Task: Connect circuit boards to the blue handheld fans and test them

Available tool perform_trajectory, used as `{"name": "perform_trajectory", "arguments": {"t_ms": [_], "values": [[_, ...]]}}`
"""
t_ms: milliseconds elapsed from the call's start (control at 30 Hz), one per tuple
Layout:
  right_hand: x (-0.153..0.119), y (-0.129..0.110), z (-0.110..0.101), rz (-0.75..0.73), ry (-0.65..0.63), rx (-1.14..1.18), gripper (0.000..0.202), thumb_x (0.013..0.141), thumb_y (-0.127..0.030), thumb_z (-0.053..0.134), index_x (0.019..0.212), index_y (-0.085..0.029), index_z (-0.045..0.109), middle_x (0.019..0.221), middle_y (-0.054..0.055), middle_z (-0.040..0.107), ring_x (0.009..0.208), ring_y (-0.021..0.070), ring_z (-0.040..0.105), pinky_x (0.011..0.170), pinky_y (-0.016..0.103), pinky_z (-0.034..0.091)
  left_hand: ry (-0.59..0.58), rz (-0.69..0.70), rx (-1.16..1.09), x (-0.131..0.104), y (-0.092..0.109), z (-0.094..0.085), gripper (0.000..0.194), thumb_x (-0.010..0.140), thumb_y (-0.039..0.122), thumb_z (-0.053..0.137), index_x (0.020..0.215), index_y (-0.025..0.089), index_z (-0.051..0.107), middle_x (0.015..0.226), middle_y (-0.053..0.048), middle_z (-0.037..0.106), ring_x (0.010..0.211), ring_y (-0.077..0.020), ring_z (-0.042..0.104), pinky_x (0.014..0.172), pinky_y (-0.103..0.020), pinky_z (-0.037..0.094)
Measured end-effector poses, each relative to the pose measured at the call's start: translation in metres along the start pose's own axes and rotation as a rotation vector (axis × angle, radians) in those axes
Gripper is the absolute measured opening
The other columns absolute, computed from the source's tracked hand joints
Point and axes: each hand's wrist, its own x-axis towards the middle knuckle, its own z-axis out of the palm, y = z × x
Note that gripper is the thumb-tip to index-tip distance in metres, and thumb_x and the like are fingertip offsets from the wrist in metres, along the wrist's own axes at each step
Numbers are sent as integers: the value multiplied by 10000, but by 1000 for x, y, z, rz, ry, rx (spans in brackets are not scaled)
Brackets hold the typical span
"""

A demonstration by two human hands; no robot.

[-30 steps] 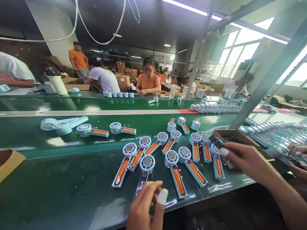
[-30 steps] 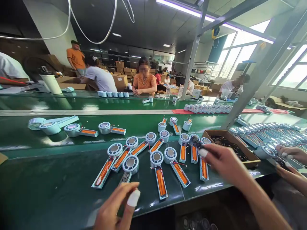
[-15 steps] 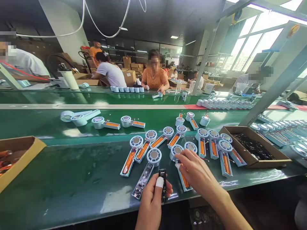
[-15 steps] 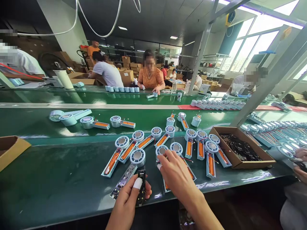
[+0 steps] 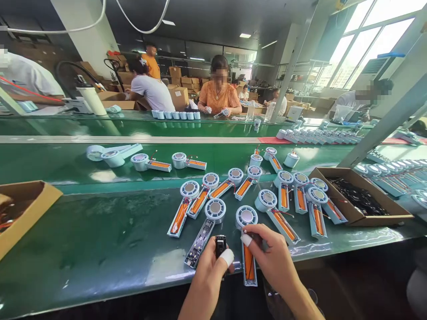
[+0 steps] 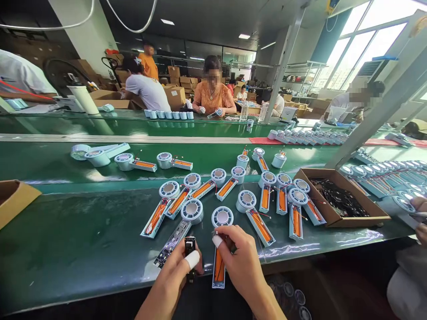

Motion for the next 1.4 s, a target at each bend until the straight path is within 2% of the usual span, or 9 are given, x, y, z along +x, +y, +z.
{"name": "perform_trajectory", "arguments": {"t_ms": [67, 233, 400, 633, 800, 1067, 1167, 1267, 1400], "values": [[-2, -4, 3, 33, 35, 30, 107, 926, -229, 610, 915, -204, 713, 707, -9, 647, 602, 135, 580, 581, 228, 497, 31, 65, 138, 0, -1, 1, 216, 864, 444, 570, 801, 242, 532, 726, 34, 521, 689, -165, 518, 675, -251, 461], [-4, -2, 6, -89, 0, 28, 175, 965, -174, 556, 982, -225, 722, 912, 45, 700, 816, 181, 642, 723, 276, 533, 135, 115, 386, -1, -3, 6, 223, 962, 452, 401, 978, 269, 527, 917, -15, 650, 873, -209, 634, 803, -289, 480], [-5, 3, 3, -255, -19, -182, 266, 965, -81, 483, 1074, -210, 688, 942, 67, 664, 848, 206, 606, 728, 314, 511, 52, 94, 467, 5, -2, 3, 192, 967, 397, 371, 916, 277, 512, 857, -9, 675, 817, -211, 644, 761, -294, 497], [3, -7, -3, -390, -99, -453, 245, 979, -63, 447, 1009, -178, 661, 902, 72, 638, 779, 204, 548, 702, 330, 456, 16, 299, 594, 25, -8, -2, 321, 948, 360, 414, 760, 216, 632, 821, -66, 682, 771, -230, 648, 710, -324, 500], [6, -14, -4, -407, -136, -561, 225, 943, -36, 474, 929, -192, 636, 851, 52, 613, 741, 208, 540, 663, 334, 419, 18, 389, 652, 26, -10, -1, 354, 973, 300, 403, 785, 216, 690, 778, -54, 703, 722, -209, 666, 661, -295, 504], [8, -21, 3, -403, -166, -758, 250, 835, 28, 558, 728, -198, 576, 774, 48, 583, 696, 222, 552, 620, 350, 410, 91, 728, 1012, 22, -29, -6, 310, 961, 107, 344, 890, 217, 624, 836, -50, 690, 723, -216, 694, 625, -297, 509], [14, -21, -4, -329, -251, -615, 208, 881, -18, 592, 783, -197, 629, 796, 31, 609, 724, 209, 572, 637, 332, 440, 17, 738, 1068, 24, -23, -12, 309, 947, 63, 336, 942, 215, 605, 893, -51, 686, 751, -211, 698, 634, -292, 509], [20, -17, -15, -252, -319, -410, 199, 933, -57, 581, 1017, -215, 668, 891, 18, 639, 825, 195, 593, 711, 309, 482, -137, 658, 1039, 26, -10, -19, 282, 975, 91, 351, 909, 221, 593, 910, -39, 669, 785, -201, 679, 662, -279, 501], [22, -8, -23, -298, -414, -291, 251, 974, -80, 530, 1135, -231, 650, 912, 16, 622, 863, 183, 579, 732, 291, 497, -251, 549, 972, 26, 3, -22, 286, 1012, 141, 351, 847, 227, 568, 889, -15, 637, 784, -182, 645, 668, -262, 463]]}}
